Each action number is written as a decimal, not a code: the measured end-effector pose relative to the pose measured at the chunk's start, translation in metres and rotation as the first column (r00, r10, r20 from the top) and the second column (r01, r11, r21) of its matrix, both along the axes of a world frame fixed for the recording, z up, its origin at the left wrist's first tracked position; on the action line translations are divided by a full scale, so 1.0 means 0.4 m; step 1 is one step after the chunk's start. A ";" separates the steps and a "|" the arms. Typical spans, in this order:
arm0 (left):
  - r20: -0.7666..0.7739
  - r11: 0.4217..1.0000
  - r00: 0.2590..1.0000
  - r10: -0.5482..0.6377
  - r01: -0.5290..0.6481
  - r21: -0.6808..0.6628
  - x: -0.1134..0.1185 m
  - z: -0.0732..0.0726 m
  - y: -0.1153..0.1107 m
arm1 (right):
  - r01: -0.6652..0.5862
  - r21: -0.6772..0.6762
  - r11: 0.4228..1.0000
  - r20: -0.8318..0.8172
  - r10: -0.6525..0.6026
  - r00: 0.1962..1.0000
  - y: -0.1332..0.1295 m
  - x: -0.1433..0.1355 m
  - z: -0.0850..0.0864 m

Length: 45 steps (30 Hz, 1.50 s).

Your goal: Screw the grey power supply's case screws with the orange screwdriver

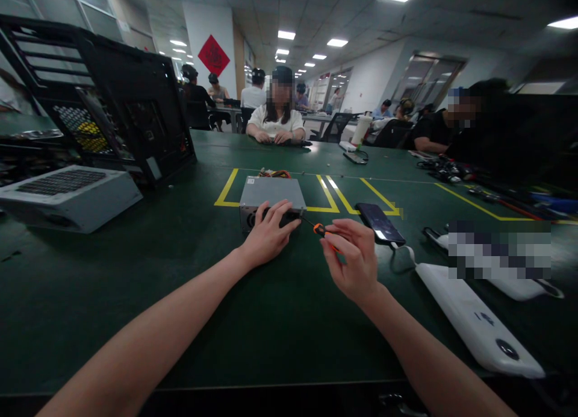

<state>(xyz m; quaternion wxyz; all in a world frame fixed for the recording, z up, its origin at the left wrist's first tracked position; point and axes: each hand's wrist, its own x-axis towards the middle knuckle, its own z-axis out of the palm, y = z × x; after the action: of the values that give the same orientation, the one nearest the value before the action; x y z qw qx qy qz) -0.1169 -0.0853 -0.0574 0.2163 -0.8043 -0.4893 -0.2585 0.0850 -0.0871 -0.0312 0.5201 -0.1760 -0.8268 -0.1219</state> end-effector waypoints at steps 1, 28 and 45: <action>0.002 1.000 1.000 -0.002 0.002 0.000 0.000 0.000 0.000 | 0.001 -0.011 1.000 -0.026 -0.001 1.000 0.000 -0.001 0.000; 0.006 1.000 1.000 0.009 -0.009 0.003 0.002 0.002 -0.002 | 0.051 -0.019 0.999 -0.066 -0.052 0.996 0.001 -0.004 0.006; 0.018 1.000 1.000 -0.001 0.001 -0.002 0.003 0.002 -0.002 | 0.096 -0.040 0.995 -0.079 -0.099 0.992 0.001 -0.003 0.007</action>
<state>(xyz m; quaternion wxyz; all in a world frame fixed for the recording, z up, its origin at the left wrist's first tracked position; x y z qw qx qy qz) -0.1156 -0.0862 -0.0566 0.2110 -0.8025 -0.4911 -0.2653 0.0837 -0.0868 -0.0282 0.5435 -0.2302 -0.7975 -0.1250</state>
